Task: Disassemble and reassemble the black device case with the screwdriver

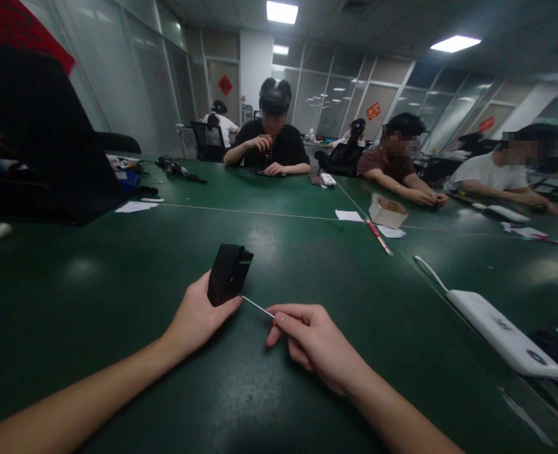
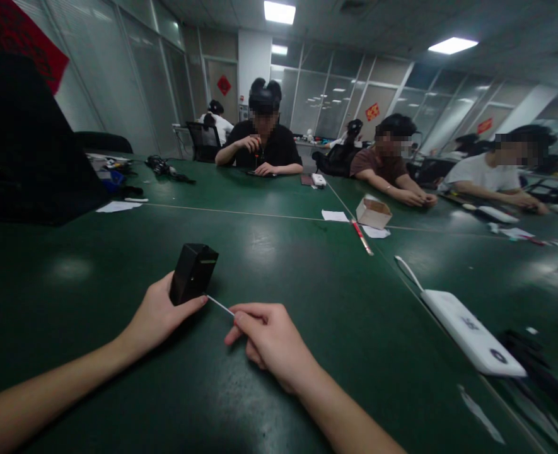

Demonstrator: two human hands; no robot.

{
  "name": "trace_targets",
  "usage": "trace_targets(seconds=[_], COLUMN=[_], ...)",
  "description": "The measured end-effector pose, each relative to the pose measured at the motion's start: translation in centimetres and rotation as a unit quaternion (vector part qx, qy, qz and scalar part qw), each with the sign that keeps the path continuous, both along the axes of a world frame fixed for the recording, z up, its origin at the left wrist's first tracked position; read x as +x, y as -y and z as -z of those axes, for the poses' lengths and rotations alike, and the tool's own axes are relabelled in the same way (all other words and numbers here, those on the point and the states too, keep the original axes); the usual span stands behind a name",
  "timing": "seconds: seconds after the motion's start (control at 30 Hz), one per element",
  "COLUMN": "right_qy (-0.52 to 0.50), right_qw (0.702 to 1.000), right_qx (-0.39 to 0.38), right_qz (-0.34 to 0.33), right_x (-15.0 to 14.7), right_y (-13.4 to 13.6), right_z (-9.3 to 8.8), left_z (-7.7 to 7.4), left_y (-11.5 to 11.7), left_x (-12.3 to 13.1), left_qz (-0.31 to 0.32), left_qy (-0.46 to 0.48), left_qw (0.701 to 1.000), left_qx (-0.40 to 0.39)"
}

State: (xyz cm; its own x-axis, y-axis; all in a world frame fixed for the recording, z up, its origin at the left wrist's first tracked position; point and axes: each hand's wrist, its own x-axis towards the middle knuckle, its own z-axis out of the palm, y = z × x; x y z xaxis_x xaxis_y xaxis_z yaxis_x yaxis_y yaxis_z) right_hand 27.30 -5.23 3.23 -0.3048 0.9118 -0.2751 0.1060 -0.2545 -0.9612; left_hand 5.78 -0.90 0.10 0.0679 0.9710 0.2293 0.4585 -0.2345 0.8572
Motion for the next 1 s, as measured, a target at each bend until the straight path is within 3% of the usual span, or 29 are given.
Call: trace_targets(seconds=[0.07,0.17,0.3,0.4,0.5,0.57,0.6,0.63,0.7,0.77,0.83,0.93,1.0], right_qy=[-0.067,-0.125,-0.221,-0.223,-0.114,0.019,0.091,0.160,0.276,0.362,0.422,0.459,0.430], right_qw=[0.995,0.985,0.952,0.949,0.987,0.999,0.988,0.962,0.880,0.802,0.752,0.718,0.738], right_qx=[-0.073,-0.120,-0.211,-0.221,-0.117,0.030,0.125,0.223,0.385,0.466,0.493,0.506,0.506], right_qz=[0.003,0.013,-0.004,-0.011,0.007,0.008,0.002,-0.010,-0.048,-0.088,-0.114,-0.131,-0.120], right_x=[0.1,0.5,1.0,1.0,0.4,0.0,-0.2,-0.2,-0.1,0.1,0.4,0.6,0.6], right_y=[-0.1,-0.3,-0.7,-0.8,-0.4,0.1,0.3,0.6,0.9,1.0,1.0,0.9,0.8], right_z=[-0.1,0.1,0.6,0.6,0.5,0.6,0.8,0.9,1.3,1.6,1.7,1.5,1.3], left_z=[0.1,0.2,0.2,0.1,0.1,0.1,0.1,0.0,0.0,-0.1,-0.1,0.0,0.4], left_y=[0.1,0.1,0.0,0.1,0.2,0.2,0.2,0.2,0.2,0.2,0.2,-0.1,-0.4], left_x=[0.0,0.0,0.0,0.0,0.0,0.0,0.0,0.1,0.1,0.2,0.2,0.0,-0.2], left_qz=[0.002,0.002,-0.007,-0.005,-0.005,-0.011,-0.015,-0.017,-0.015,-0.007,-0.002,0.000,0.007], left_qy=[-0.006,-0.016,-0.025,-0.033,-0.038,-0.040,-0.041,-0.042,-0.041,-0.036,-0.027,0.000,0.041], left_qw=[1.000,1.000,0.999,0.999,0.999,0.999,0.999,0.998,0.999,0.999,1.000,1.000,0.998], left_qx=[0.009,0.017,0.029,0.034,0.032,0.030,0.031,0.031,0.025,0.014,0.004,-0.013,-0.037])
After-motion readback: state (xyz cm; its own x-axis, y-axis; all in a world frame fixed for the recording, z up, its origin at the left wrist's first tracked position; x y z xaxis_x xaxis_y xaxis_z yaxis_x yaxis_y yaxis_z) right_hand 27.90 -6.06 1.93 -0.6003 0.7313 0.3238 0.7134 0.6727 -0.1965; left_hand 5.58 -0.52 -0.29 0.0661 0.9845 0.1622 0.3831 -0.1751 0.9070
